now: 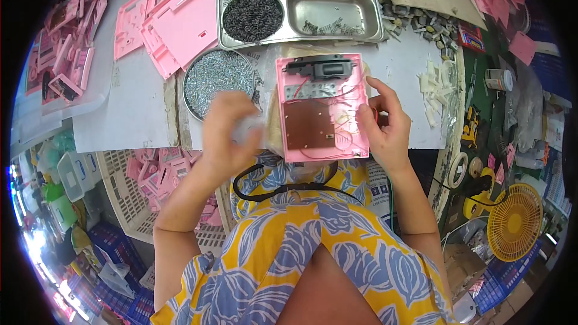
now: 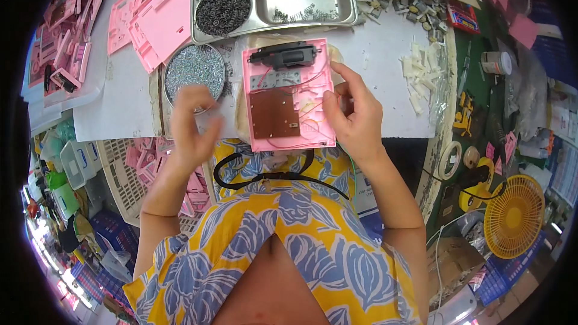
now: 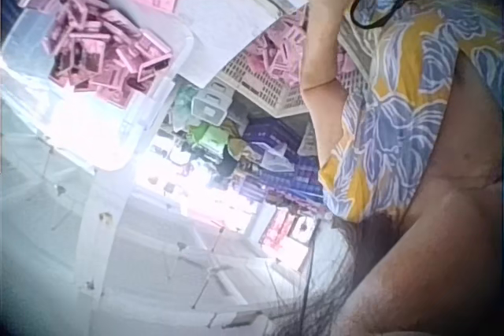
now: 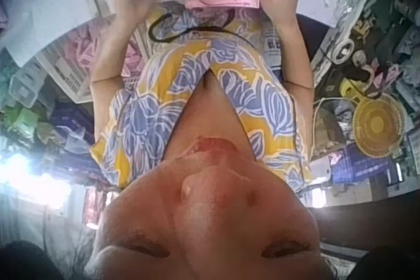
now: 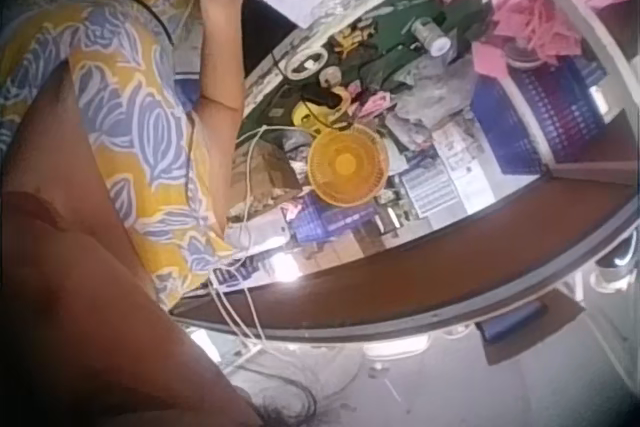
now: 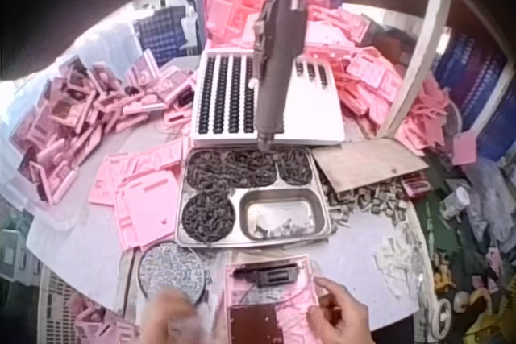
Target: Assembling a pink plastic electronic device by soldering internal components and securing the casing with screws.
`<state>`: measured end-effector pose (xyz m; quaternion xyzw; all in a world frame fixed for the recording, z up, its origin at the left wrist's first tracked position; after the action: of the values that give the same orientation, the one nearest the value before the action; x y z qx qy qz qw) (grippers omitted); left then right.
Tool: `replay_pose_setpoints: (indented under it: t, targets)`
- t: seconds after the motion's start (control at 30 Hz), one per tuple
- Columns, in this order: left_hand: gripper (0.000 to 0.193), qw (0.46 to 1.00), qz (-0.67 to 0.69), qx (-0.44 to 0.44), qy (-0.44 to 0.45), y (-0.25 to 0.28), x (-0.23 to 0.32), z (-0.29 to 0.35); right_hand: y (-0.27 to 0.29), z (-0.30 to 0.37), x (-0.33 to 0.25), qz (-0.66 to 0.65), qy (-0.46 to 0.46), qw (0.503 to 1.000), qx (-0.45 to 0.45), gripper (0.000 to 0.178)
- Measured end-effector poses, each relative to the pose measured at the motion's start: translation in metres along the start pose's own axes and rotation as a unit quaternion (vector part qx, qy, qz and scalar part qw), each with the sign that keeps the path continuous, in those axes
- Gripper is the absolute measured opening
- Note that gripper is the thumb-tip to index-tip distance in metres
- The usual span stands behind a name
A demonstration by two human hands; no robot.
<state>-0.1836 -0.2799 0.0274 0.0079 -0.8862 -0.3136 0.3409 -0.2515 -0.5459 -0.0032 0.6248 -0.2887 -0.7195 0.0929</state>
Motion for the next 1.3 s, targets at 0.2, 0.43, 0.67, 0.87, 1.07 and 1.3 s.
replay_pose_setpoints:
  t: [0.2,0.43,0.67,0.87,1.07,1.3]
  targets:
    - [0.033,0.979,0.005,-0.188,-0.072,-0.036,0.002,0.008,-0.018,0.0,-0.007,0.075,0.102,0.991,0.032,0.022]
    - [0.029,0.987,0.031,-0.133,-0.081,-0.049,0.011,0.019,-0.012,-0.018,-0.003,0.134,0.162,0.978,0.002,0.02]
    - [0.032,0.988,0.038,-0.151,-0.003,-0.05,0.021,0.008,0.018,-0.001,0.015,-0.041,0.01,0.996,-0.083,0.025]
    - [0.051,0.988,0.026,-0.15,-0.007,-0.078,0.059,-0.017,0.008,0.058,-0.017,-0.049,0.149,0.959,-0.234,0.029]
    - [0.035,0.973,0.003,-0.218,-0.081,-0.101,0.058,-0.012,0.006,0.049,-0.025,-0.148,0.075,0.905,-0.391,0.034]
    - [0.034,0.969,0.036,-0.214,-0.116,-0.092,0.059,-0.011,-0.007,-0.018,-0.029,0.151,0.292,0.941,-0.076,0.03]
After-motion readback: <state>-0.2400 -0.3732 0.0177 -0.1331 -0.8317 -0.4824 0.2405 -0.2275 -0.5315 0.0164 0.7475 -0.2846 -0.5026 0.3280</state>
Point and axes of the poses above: each hand's wrist, its own z-axis away from the middle knuckle, its own y-axis out of the back of the hand, x = y × z, the point moved 7 cm from there along -z, towards the middle knuckle, and after that the axes turned 6 degrees about -y, right-handed, at the moved point
